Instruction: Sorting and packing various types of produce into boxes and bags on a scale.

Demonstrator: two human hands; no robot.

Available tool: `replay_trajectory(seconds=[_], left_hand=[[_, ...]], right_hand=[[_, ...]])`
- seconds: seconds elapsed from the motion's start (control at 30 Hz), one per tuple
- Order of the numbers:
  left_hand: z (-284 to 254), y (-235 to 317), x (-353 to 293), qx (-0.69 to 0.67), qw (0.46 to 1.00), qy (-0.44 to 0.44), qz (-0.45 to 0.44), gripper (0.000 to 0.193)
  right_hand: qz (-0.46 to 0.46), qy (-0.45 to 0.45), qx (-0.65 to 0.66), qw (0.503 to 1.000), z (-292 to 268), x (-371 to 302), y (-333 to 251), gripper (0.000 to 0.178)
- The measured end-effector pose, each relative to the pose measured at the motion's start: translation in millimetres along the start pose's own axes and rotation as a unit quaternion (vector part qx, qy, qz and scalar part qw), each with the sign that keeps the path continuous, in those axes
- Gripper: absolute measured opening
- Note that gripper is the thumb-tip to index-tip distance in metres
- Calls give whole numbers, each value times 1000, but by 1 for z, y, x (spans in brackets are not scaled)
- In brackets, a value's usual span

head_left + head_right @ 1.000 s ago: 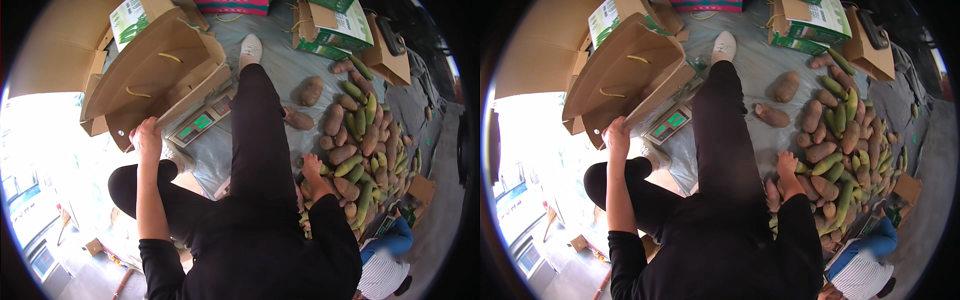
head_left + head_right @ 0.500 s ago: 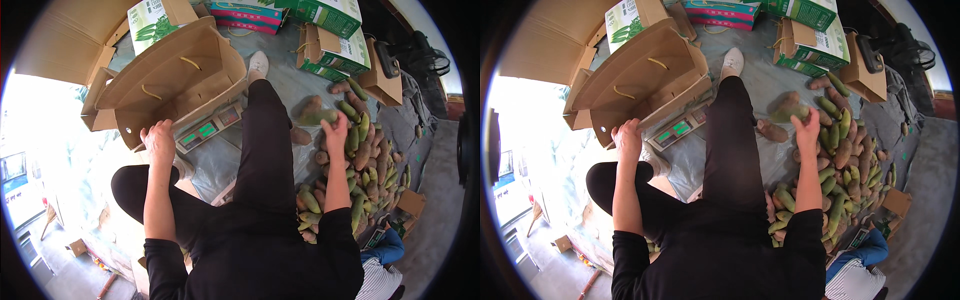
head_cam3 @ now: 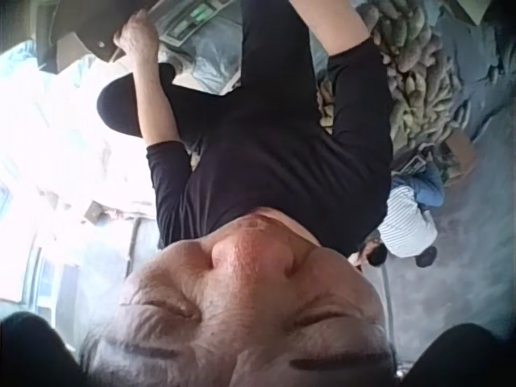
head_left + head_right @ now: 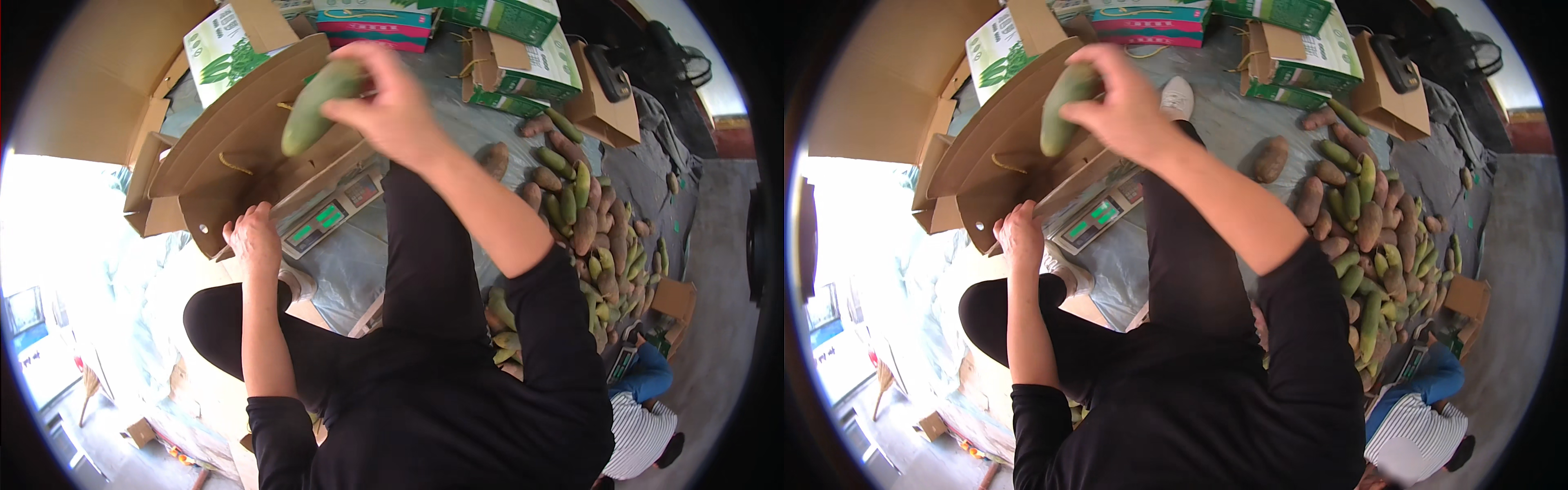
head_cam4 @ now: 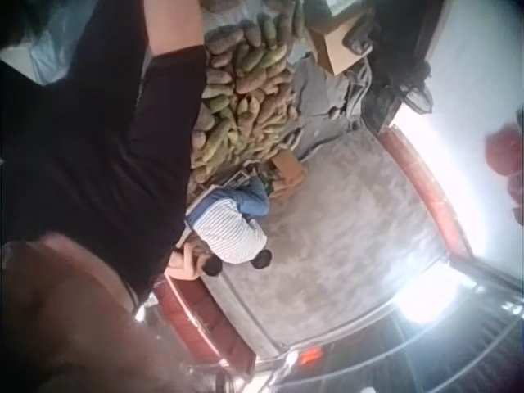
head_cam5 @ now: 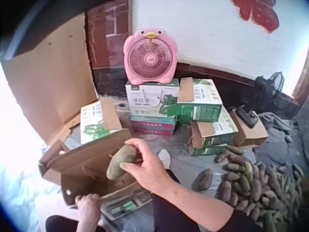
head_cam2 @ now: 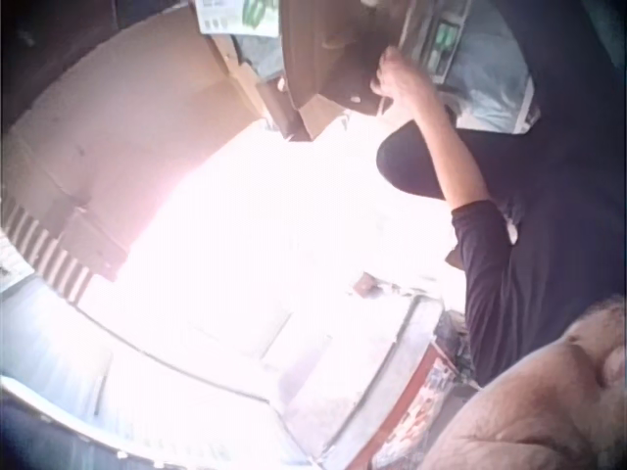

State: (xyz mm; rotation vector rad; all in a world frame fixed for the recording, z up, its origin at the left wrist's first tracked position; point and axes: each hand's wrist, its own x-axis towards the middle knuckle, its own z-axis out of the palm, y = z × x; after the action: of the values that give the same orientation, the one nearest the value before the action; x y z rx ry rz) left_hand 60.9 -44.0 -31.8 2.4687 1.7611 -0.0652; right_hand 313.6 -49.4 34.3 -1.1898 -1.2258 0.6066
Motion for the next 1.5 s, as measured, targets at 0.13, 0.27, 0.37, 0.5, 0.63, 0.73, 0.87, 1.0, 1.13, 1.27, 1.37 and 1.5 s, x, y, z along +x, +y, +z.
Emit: replay_trajectory(seconds=[0.13,0.27,0.37,0.5,0.63,0.73,0.87,1.0,1.13,1.27,1.37,1.5], left_hand=[[4,2,3,8,1000,-10,3,21],[4,7,2,16,1000,2,14,21],[6,6,3,15,1000,-6,8,22],[11,2,2,16,1000,7,17,24],[5,-5,-1,40,999,0,1,23],[7,3,2,30,999,-3,14,22],[10,7,5,19,1000,0,21,22],[14,6,6,22,1000,4,19,20],[13,1,5,12,1000,17,18,18],[10,1,5,3,1000,20,9,16],[9,10,6,5,999,28,31,15],[6,8,4,7,999,39,17,14]], right_hand=[[141,-48,-109,983,54,-8,52,52],[226,-94,-223,944,80,-8,88,44],[245,-183,-304,902,69,-3,91,38],[127,-203,-198,950,11,1,68,26],[144,-57,-164,974,-70,-14,68,26],[208,35,-277,937,-151,-58,122,27],[322,-42,-466,823,-213,-157,193,25],[429,-88,-491,753,-219,-233,229,29],[393,-133,-595,688,-192,-262,242,40],[398,-186,-606,663,-176,-264,244,56],[385,-194,-639,636,-179,-279,257,49],[411,-206,-633,622,-168,-270,262,45]])
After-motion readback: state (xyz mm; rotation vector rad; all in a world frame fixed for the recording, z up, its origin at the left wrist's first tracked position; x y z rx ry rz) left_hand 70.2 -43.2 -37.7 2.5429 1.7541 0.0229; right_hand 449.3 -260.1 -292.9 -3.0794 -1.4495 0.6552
